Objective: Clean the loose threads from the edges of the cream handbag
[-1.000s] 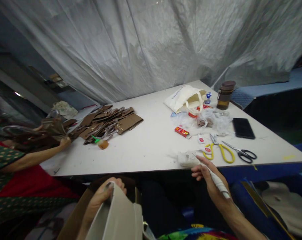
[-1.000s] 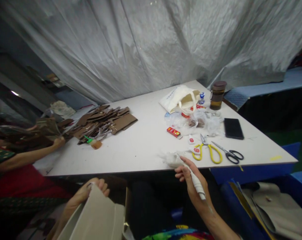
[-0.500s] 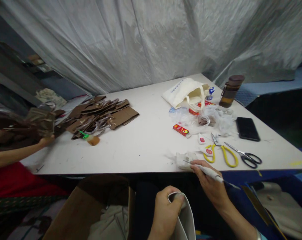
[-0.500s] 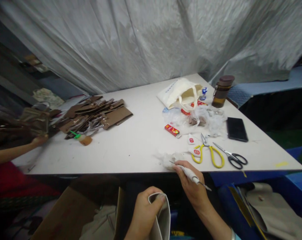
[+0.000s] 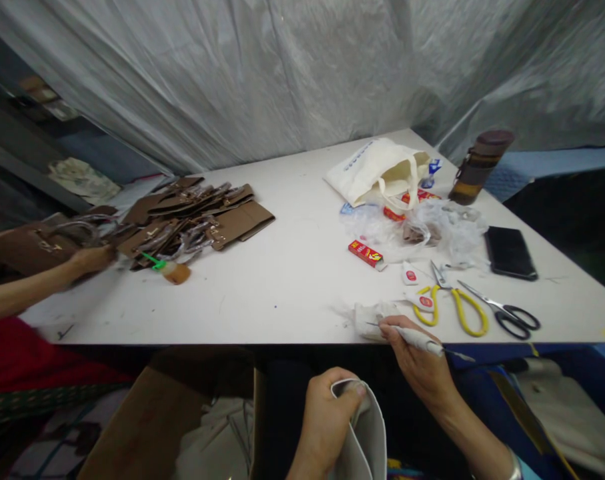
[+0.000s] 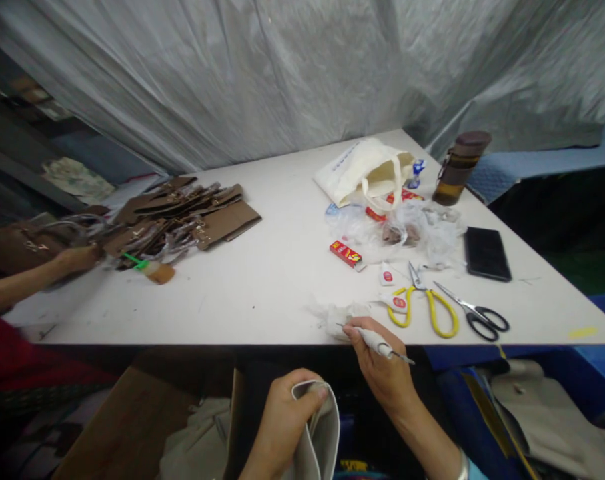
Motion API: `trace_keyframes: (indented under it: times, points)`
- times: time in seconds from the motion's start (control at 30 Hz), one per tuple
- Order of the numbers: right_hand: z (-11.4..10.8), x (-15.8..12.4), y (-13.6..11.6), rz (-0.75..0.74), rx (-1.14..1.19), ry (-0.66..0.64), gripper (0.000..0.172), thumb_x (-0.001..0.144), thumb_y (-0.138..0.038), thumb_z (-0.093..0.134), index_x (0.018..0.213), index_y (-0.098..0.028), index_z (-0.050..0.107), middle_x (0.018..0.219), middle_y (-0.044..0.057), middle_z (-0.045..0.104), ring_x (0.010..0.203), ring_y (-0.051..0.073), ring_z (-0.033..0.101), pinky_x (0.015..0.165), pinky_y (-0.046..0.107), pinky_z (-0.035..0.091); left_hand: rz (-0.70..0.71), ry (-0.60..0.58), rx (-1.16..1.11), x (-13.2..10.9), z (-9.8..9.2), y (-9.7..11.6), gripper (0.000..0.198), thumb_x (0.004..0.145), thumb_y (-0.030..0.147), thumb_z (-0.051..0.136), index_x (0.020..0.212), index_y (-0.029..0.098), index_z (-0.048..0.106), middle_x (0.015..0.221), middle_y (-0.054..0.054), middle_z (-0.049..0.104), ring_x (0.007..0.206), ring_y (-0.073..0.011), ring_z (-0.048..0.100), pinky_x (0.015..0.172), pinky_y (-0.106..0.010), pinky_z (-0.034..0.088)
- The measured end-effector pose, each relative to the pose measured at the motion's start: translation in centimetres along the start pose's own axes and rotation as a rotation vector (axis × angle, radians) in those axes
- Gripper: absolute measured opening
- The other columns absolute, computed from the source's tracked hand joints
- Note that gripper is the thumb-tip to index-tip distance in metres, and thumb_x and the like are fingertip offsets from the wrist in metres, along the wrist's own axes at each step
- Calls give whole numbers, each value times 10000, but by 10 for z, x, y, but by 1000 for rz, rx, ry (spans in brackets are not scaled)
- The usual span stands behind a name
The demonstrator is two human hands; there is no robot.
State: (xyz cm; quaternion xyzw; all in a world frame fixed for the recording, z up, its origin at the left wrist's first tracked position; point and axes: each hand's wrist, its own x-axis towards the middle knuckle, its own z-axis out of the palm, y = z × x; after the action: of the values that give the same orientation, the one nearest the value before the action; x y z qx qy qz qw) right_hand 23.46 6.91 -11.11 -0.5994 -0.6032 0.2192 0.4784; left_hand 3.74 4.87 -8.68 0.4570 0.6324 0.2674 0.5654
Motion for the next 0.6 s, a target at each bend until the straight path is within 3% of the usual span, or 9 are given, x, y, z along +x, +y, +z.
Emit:
trace_keyframes:
  times: [0.4, 0.5, 0.6]
  points:
    - [-3, -1, -1, 11, 27, -13, 258, 1047, -447, 562, 992, -233, 695, 905, 48, 734, 846, 236, 682, 803, 353, 512, -41, -75, -1, -3, -3, 0, 177, 708, 275, 748, 797, 122, 768, 678, -32, 682, 677, -184, 577, 644, -278, 442]
    - [-11, -7, -5, 123, 160, -6, 324, 1052, -487, 531, 950, -228, 696, 794, 30, 697, 719, 199, 634, 707, 319, 509, -47, -98, 21, -6, -2, 5, 151, 698, 247, 746, 785, 127, 772, 675, -29, 686, 669, -182, 580, 635, -273, 439]
    - [-16, -15, -9, 284, 404, -138, 440, 1037, -568, 519, 856, -202, 684, 669, 17, 649, 582, 164, 580, 562, 276, 478, -36, -113, 51, -8, 0, 10, 124, 687, 227, 745, 761, 132, 775, 671, -29, 694, 664, -182, 585, 626, -267, 437]
